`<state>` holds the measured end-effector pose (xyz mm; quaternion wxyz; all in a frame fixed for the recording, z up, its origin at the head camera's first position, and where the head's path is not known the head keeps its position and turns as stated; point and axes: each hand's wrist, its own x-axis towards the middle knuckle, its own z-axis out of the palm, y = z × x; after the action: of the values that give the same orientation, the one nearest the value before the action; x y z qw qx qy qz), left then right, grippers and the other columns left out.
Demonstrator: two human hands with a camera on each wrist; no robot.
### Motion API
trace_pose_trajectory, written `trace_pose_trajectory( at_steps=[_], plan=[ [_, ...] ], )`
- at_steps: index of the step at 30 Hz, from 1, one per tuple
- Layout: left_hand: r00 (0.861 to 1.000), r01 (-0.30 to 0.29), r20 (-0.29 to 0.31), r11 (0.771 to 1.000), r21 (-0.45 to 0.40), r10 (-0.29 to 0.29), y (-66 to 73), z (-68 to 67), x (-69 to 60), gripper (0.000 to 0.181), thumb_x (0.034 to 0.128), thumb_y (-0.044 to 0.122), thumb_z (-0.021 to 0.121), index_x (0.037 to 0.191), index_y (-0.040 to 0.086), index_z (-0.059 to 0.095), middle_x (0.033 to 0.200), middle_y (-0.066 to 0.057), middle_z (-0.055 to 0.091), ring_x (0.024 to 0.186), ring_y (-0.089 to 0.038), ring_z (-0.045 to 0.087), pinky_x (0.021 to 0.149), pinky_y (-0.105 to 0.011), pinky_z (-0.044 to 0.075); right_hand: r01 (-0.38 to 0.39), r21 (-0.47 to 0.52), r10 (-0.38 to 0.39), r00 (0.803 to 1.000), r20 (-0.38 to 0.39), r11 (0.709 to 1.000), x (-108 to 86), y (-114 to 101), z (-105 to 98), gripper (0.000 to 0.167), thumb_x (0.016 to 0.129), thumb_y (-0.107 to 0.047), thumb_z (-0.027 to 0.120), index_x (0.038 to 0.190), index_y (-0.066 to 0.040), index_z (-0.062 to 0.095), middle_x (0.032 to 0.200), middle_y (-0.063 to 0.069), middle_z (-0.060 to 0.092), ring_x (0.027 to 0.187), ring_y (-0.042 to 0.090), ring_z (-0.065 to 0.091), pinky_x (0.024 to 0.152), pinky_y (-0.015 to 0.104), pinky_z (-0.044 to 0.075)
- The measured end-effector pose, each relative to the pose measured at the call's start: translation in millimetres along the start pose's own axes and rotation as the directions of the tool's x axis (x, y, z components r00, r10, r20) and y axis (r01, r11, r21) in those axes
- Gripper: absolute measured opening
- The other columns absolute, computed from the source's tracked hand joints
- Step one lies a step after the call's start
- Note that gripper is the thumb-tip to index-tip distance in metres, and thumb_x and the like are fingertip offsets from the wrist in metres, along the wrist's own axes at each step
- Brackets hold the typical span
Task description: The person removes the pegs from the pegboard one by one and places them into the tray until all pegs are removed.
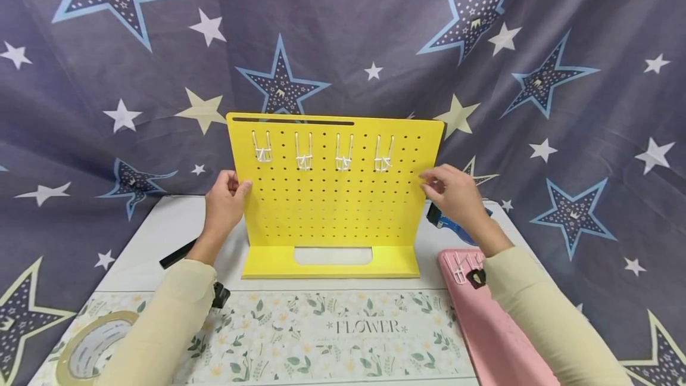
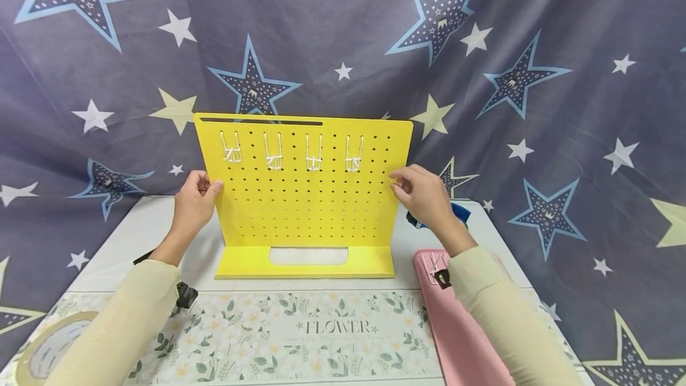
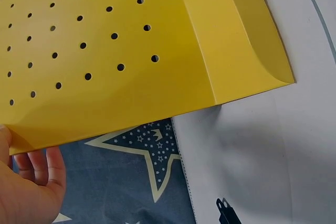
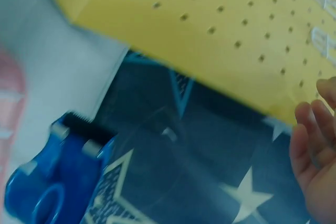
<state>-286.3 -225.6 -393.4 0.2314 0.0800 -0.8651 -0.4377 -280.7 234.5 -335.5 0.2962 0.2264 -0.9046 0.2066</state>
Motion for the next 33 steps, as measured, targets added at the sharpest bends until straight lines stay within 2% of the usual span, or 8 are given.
trace_pose_trajectory(
  at_steps=[6,13,20,28,33],
  plan=[
    [1.0,-0.002,-0.004,1.0,0.001,0.002,0.4,-0.6,0.4,0.027,0.1045,0.03,0.058,0.114,0.005,0.052,0.1,-0.013,0.06,0.092,-0.026,0.057,0.076,-0.032,0.045,0.03,0.042,-0.026,0.995,-0.096,0.999,22.1,-27,15,0.019,0.089,-0.012,0.077,0.108,-0.009,0.075,0.096,0.007,0.07,0.075,0.021,0.066,0.065,0.035,0.052],
    [1.0,-0.007,0.01,1.0,0.005,0.007,-0.4,-0.4,1.4,0.028,0.1047,0.031,0.058,0.115,0.005,0.051,0.101,-0.012,0.058,0.092,-0.026,0.056,0.076,-0.032,0.044,0.064,0.051,-0.056,0.987,-0.152,0.997,37.5,-40,31,0.02,0.089,-0.012,0.078,0.109,-0.011,0.075,0.097,0.007,0.069,0.076,0.022,0.068,0.065,0.036,0.054],
    [1.0,-0.018,0.003,1.0,0.0,0.018,-0.4,-1.3,1.1,0.027,0.1042,0.029,0.059,0.114,0.005,0.052,0.1,-0.012,0.058,0.092,-0.026,0.055,0.078,-0.033,0.044,0.041,0.024,-0.037,0.986,-0.163,0.999,45.9,-49,43,0.016,0.091,-0.015,0.076,0.107,-0.014,0.075,0.1,0.006,0.07,0.08,0.021,0.067,0.069,0.035,0.056],
    [1.0,-0.02,0.001,1.0,0.002,0.02,0.6,-1.9,-0.1,0.026,0.1044,0.029,0.058,0.112,0.005,0.051,0.098,-0.011,0.058,0.09,-0.025,0.055,0.074,-0.031,0.045,-0.034,0.017,0.036,0.986,-0.162,0.999,51.1,-55,49,0.012,0.093,-0.019,0.076,0.104,-0.014,0.076,0.1,0.004,0.068,0.084,0.02,0.065,0.073,0.036,0.057],
    [1.0,-0.021,0.0,1.0,-0.009,0.021,0.4,-1.7,-1.2,0.026,0.1041,0.028,0.059,0.113,0.005,0.052,0.099,-0.012,0.058,0.09,-0.025,0.056,0.075,-0.031,0.045,-0.047,0.01,0.048,0.986,-0.158,0.999,52.0,-55,49,0.01,0.093,-0.019,0.075,0.102,-0.014,0.076,0.099,0.004,0.068,0.085,0.02,0.067,0.074,0.036,0.057]
  ],
)
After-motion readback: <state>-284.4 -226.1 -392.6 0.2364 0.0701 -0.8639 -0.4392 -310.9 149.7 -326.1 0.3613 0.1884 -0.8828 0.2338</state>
